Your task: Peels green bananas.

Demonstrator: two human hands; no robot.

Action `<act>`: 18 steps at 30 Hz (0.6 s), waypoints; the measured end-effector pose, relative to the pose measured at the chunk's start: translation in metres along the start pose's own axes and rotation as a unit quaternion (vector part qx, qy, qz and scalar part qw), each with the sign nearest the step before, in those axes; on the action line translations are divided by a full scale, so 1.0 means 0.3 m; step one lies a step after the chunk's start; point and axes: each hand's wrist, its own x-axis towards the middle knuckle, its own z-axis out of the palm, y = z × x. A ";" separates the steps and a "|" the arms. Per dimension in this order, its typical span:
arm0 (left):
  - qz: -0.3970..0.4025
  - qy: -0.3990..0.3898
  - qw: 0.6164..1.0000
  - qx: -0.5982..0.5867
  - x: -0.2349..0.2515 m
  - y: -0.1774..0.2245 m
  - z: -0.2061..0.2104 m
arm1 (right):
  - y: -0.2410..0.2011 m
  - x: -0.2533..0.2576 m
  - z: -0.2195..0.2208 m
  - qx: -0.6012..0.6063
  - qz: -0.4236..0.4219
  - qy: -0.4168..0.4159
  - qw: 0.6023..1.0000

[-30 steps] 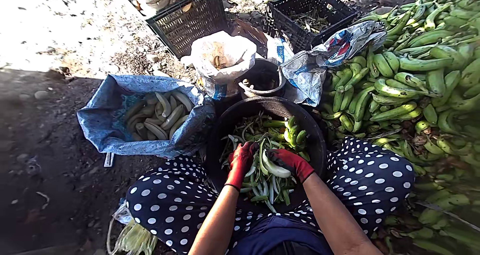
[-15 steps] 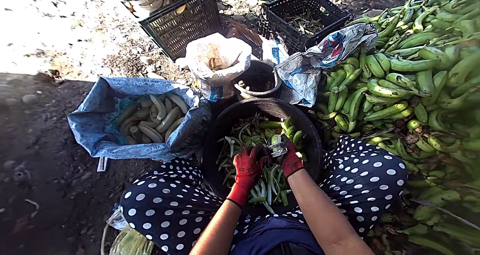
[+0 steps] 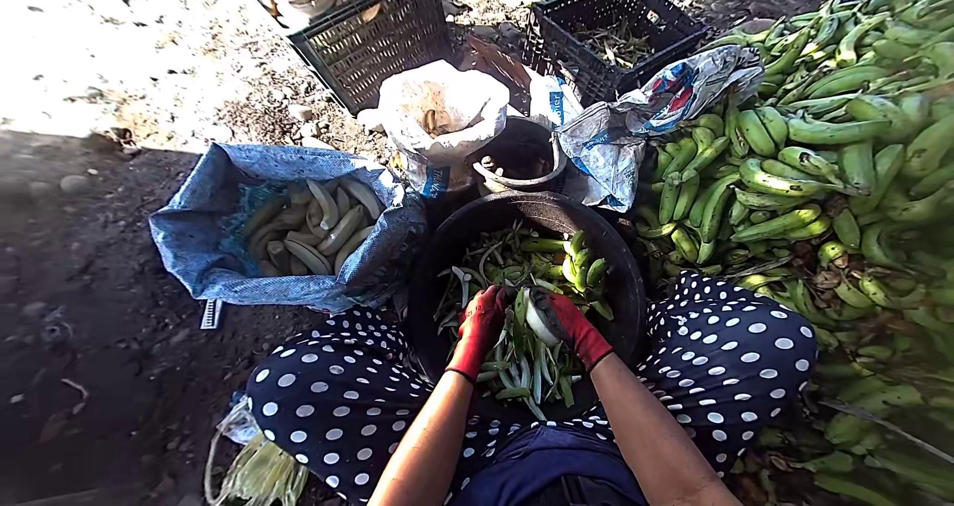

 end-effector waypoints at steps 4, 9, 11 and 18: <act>0.159 0.017 0.986 0.050 -0.059 -0.002 0.042 | 0.095 0.079 -0.015 0.416 0.055 0.081 0.904; 0.302 0.106 0.941 0.108 -0.109 -0.003 0.090 | 0.094 0.097 -0.080 0.595 0.084 -0.026 0.798; 0.295 0.129 0.940 0.115 -0.100 -0.004 0.086 | 0.080 0.098 -0.064 0.582 0.110 -0.024 0.805; 0.041 0.057 0.997 0.034 -0.053 0.045 0.040 | 0.048 0.019 0.038 0.164 -0.011 0.086 0.983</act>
